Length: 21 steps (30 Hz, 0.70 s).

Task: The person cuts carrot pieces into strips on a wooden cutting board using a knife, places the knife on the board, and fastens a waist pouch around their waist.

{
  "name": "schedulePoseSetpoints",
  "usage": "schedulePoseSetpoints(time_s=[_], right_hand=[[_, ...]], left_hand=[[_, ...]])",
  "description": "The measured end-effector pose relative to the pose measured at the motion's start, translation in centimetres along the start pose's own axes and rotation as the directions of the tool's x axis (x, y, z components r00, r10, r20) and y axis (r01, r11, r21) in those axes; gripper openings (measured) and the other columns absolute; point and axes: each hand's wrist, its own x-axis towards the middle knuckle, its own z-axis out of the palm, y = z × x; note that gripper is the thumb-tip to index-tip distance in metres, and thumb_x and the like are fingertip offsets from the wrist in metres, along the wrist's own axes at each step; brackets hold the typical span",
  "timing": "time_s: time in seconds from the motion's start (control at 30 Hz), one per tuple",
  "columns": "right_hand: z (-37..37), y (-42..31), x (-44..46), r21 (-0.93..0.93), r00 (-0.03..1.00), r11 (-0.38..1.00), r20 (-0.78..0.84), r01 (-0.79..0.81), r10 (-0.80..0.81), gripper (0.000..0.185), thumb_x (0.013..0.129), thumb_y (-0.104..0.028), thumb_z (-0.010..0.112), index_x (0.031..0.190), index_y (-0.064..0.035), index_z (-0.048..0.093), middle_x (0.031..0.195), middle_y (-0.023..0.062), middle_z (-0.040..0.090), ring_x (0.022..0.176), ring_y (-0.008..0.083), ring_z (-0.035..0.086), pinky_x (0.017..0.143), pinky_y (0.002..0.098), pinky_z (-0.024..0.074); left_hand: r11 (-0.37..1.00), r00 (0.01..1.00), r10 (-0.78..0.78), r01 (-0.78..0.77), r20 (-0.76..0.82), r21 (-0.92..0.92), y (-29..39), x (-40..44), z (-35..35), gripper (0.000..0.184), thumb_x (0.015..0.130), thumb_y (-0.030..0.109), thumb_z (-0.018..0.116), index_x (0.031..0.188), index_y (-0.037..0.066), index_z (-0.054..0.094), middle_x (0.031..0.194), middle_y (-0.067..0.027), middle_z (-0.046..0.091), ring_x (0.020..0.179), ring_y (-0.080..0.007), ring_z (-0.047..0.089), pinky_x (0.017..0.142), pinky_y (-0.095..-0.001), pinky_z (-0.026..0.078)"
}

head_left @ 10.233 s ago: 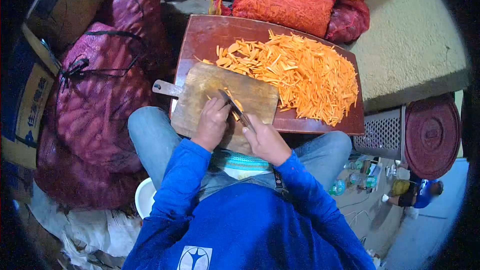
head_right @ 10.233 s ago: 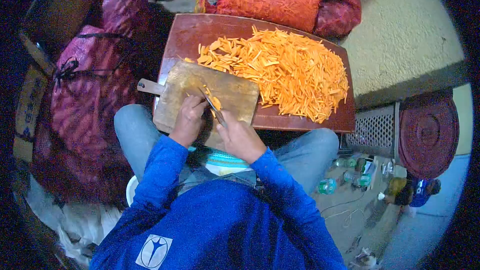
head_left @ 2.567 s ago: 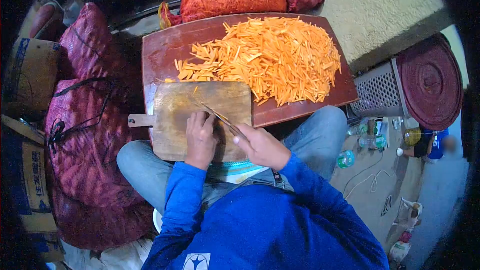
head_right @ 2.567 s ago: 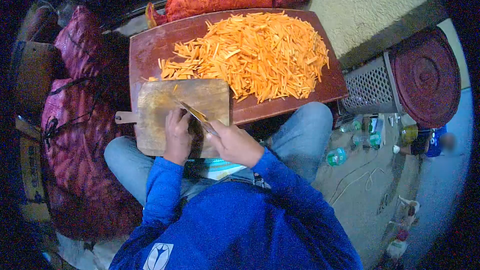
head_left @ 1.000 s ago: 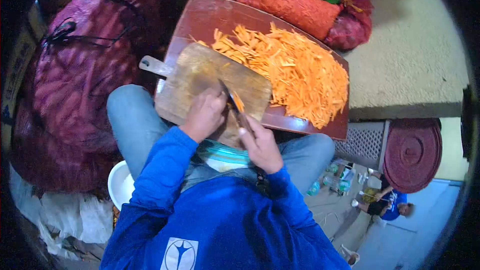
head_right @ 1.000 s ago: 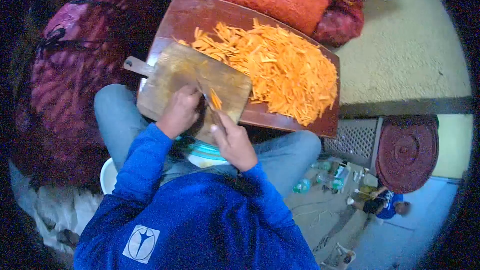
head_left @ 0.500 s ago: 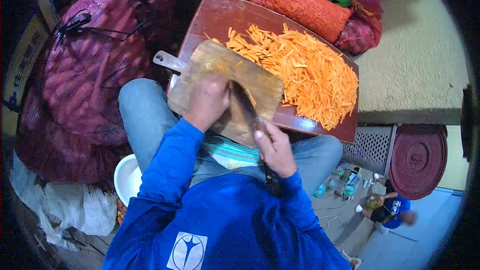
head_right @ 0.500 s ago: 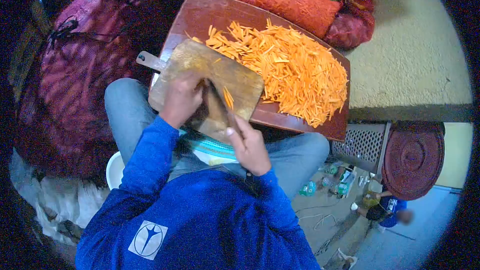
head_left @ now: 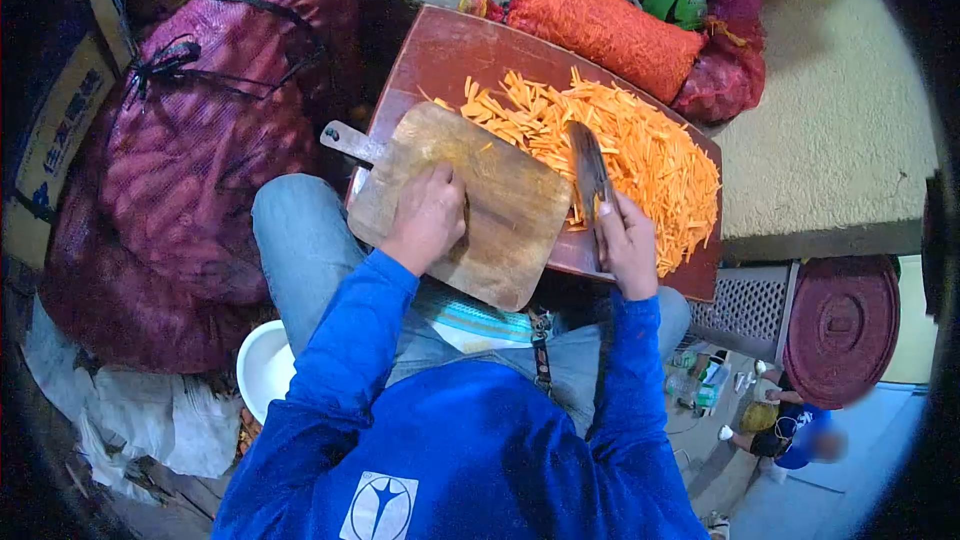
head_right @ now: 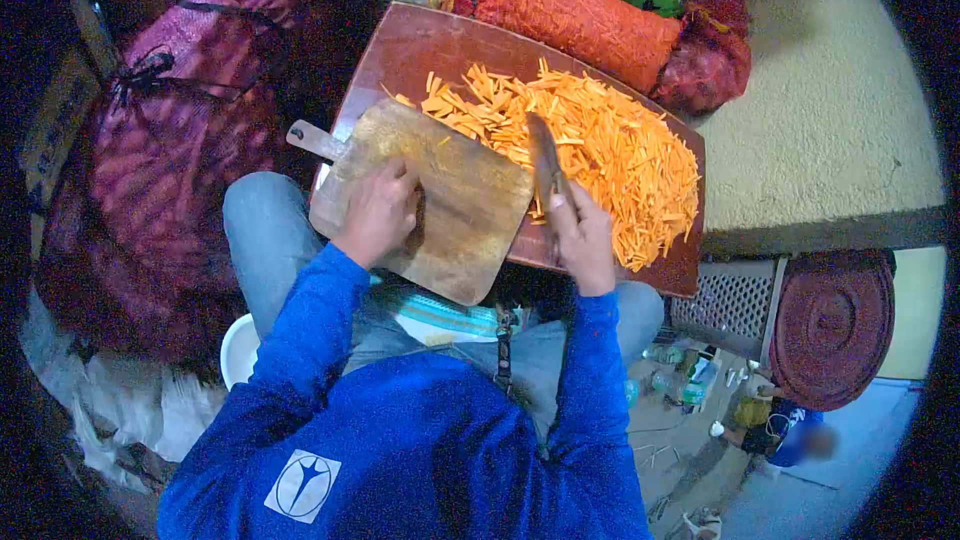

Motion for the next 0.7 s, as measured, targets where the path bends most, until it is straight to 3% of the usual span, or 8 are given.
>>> schedulePoseSetpoints(time_s=[0.07, 0.13, 0.2, 0.23, 0.4, 0.47, 0.6, 0.7], right_hand=[[2.0, -0.4, -0.3, 0.023, 0.999, 0.999, 0.007, 0.046, -0.046, 0.031, 0.105, -0.021, 0.06, 0.126, 0.0005, 0.069, 0.077, -0.0029, 0.06, 0.067, 0.0063, 0.051, 0.058, 0.0269, 0.0436], [4.5, -0.2, -0.4, 0.069, 0.98, 0.993, 0.167, 0.095, -0.106, 0.029, 0.107, -0.023, 0.059, 0.123, -0.0015, 0.069, 0.072, -0.0063, 0.055, 0.059, 0.0021, 0.044, 0.051, 0.0231, 0.0347], [6.3, -1.2, -0.4, 0.224, 0.934, 0.968, 0.356, -0.115, 0.028, 0.027, 0.108, -0.025, 0.058, 0.12, -0.0026, 0.068, 0.071, -0.007, 0.053, 0.058, 0.0019, 0.044, 0.05, 0.0225, 0.0342], [6.8, -1.4, -0.2, 0.261, 0.922, 0.955, 0.386, -0.144, 0.033, 0.024, 0.109, -0.025, 0.057, 0.117, -0.0046, 0.067, 0.07, -0.0076, 0.05, 0.057, 0.0019, 0.043, 0.049, 0.0219, 0.0331], [3.9, 1.2, 1.8, 0.271, 0.974, 0.956, 0.222, -0.114, 0.053, 0.022, 0.109, -0.024, 0.056, 0.113, -0.0051, 0.067, 0.068, -0.0074, 0.049, 0.054, 0.0027, 0.043, 0.048, 0.0231, 0.0336], [1.7, 2.7, 2.2, 0.15, 0.999, 0.988, 0.02, -0.042, 0.039, 0.023, 0.109, -0.025, 0.057, 0.111, -0.0047, 0.067, 0.067, -0.0067, 0.05, 0.053, 0.0028, 0.044, 0.047, 0.0227, 0.0347], [0.1, 3.9, 1.5, 0.248, 0.999, 0.969, -0.033, -0.005, 0.014, 0.025, 0.108, -0.028, 0.057, 0.11, -0.0046, 0.067, 0.067, -0.0059, 0.052, 0.05, 0.003, 0.044, 0.045, 0.0219, 0.0352], [0.6, 4.7, 1.1, 0.38, 0.999, 0.925, -0.03, -0.03, 0.044, 0.026, 0.107, -0.029, 0.059, 0.112, -0.0043, 0.068, 0.068, -0.0054, 0.053, 0.047, 0.0034, 0.045, 0.042, 0.0212, 0.0356]], left_hand=[[1.0, 1.0, -0.007, 0.007, 0.006, -0.016, 0.0, 0.0, 0.2, 0.013, 0.072, 0.005, 0.074, 0.084, 0.0, 0.07, 0.101, -0.02, 0.064, 0.099, -0.0373, 0.065, 0.086, -0.0472, 0.056], [1.0, 1.0, -0.002, 0.002, 0.009, -0.013, 0.3, 0.2, -0.3, 0.014, 0.072, 0.005, 0.073, 0.085, 0.0, 0.07, 0.101, -0.0198, 0.064, 0.099, -0.0373, 0.065, 0.086, -0.0475, 0.055], [1.0, 1.0, 0.008, -0.007, 0.014, -0.014, 0.5, 0.2, -0.4, 0.014, 0.073, 0.005, 0.073, 0.086, 0.0, 0.07, 0.101, -0.0197, 0.064, 0.098, -0.0374, 0.065, 0.086, -0.0479, 0.055], [1.0, 1.0, -0.002, 0.003, 0.017, -0.013, 0.5, 0.3, -0.5, 0.014, 0.074, 0.005, 0.073, 0.087, 0.0, 0.07, 0.1, -0.0196, 0.064, 0.098, -0.0377, 0.065, 0.085, -0.0481, 0.055], [0.996, 0.999, -0.026, 0.023, -0.031, -0.083, 0.3, 0.0, -0.4, 0.012, 0.079, 0.006, 0.072, 0.088, 0.0, 0.069, 0.098, -0.0193, 0.063, 0.096, -0.0384, 0.065, 0.084, -0.0486, 0.054], [0.997, 0.999, -0.023, 0.021, -0.026, -0.08, 0.2, 0.1, -0.3, 0.01, 0.08, 0.008, 0.073, 0.086, 0.0, 0.069, 0.098, -0.0196, 0.064, 0.096, -0.0388, 0.065, 0.085, -0.0484, 0.054], [0.996, 1.0, 0.0, -0.002, -0.03, -0.088, 0.1, 0.7, -0.3, 0.01, 0.081, 0.009, 0.073, 0.084, 0.0, 0.069, 0.093, -0.0193, 0.064, 0.093, -0.0392, 0.066, 0.083, -0.0489, 0.055], [0.986, 0.992, -0.089, 0.101, 0.091, -0.133, 0.4, 2.2, -0.6, 0.01, 0.082, 0.009, 0.073, 0.085, -0.001, 0.07, 0.088, -0.0193, 0.065, 0.09, -0.0401, 0.066, 0.08, -0.0502, 0.054]])
